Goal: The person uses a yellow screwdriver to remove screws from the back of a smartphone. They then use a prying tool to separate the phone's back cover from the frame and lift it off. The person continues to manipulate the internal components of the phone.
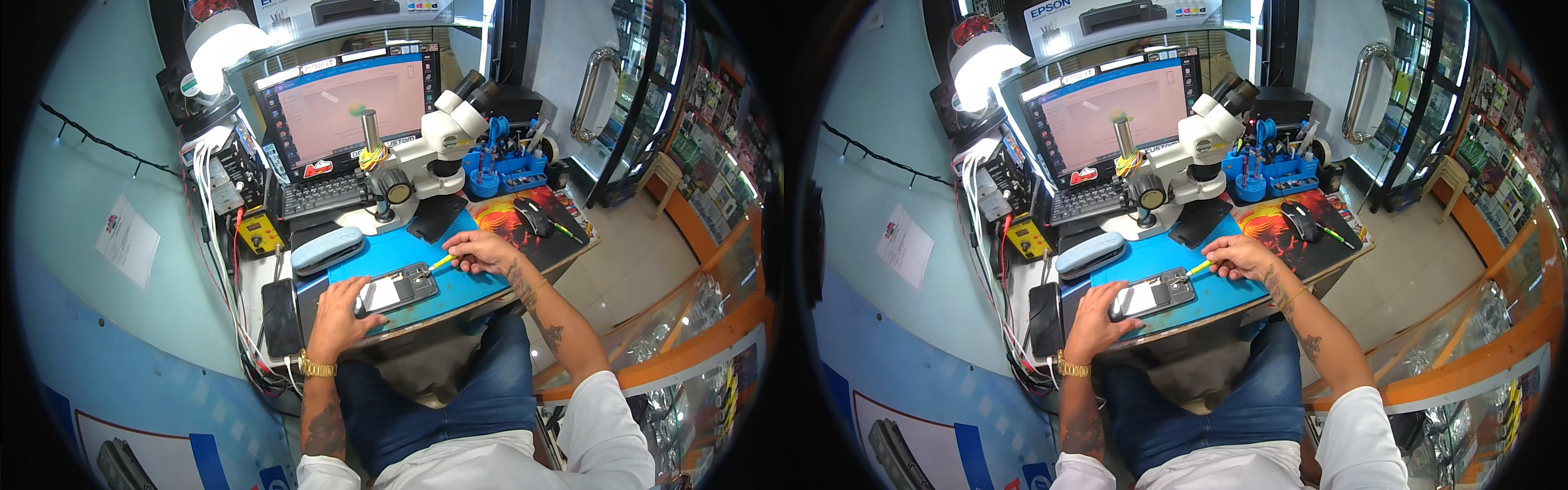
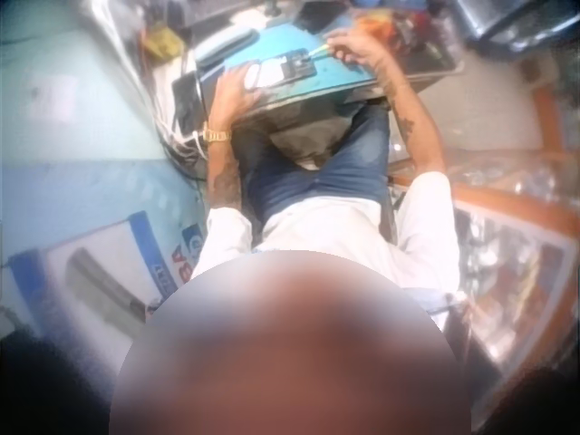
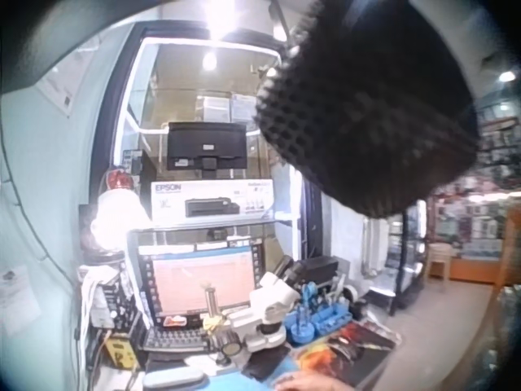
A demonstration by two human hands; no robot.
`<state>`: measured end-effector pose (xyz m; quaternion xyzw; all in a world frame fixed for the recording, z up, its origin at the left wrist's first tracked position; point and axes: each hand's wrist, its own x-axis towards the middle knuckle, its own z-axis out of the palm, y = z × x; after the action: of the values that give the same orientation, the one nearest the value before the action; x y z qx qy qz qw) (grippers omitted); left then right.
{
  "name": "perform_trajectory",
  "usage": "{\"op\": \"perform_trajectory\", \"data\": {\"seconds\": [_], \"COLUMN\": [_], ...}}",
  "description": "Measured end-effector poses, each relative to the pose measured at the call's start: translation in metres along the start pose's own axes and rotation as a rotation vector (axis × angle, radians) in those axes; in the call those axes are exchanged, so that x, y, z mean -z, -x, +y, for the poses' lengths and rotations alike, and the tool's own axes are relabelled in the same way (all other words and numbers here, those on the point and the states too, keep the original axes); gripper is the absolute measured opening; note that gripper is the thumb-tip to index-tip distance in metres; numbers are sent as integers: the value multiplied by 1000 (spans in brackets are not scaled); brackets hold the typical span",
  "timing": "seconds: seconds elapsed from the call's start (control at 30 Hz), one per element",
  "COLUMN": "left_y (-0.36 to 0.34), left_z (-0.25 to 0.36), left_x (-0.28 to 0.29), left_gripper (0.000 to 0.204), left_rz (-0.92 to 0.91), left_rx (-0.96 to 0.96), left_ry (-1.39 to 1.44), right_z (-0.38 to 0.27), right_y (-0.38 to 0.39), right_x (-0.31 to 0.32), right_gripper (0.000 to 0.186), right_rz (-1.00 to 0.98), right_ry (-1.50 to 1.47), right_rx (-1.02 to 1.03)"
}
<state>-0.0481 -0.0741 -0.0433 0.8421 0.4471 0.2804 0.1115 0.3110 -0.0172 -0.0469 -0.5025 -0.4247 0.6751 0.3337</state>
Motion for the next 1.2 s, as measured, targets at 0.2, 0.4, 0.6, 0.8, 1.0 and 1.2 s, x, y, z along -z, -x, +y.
{"op": "perform_trajectory", "data": {"seconds": [0.2,0.4,0.6,0.8,1.0,1.2], "left_y": [-6,-11,-12,-31,-13,-4], "left_z": [-9,-11,3,25,13,8], "left_x": [1,-2,-13,-38,-29,-32], "left_gripper": [67,62,61,78,112,83], "left_rz": [38,65,89,48,48,55], "left_rx": [-33,-58,11,-42,81,19], "left_ry": [50,65,116,210,232,92], "right_z": [6,11,-7,-45,-52,-55], "right_y": [-1,16,34,65,53,22], "right_x": [8,8,-23,-97,-112,-115], "right_gripper": [19,20,19,12,16,16], "right_rz": [-62,-99,6,320,317,194], "right_ry": [-67,-30,-53,965,1081,1074], "right_rx": [23,171,306,885,858,771]}}
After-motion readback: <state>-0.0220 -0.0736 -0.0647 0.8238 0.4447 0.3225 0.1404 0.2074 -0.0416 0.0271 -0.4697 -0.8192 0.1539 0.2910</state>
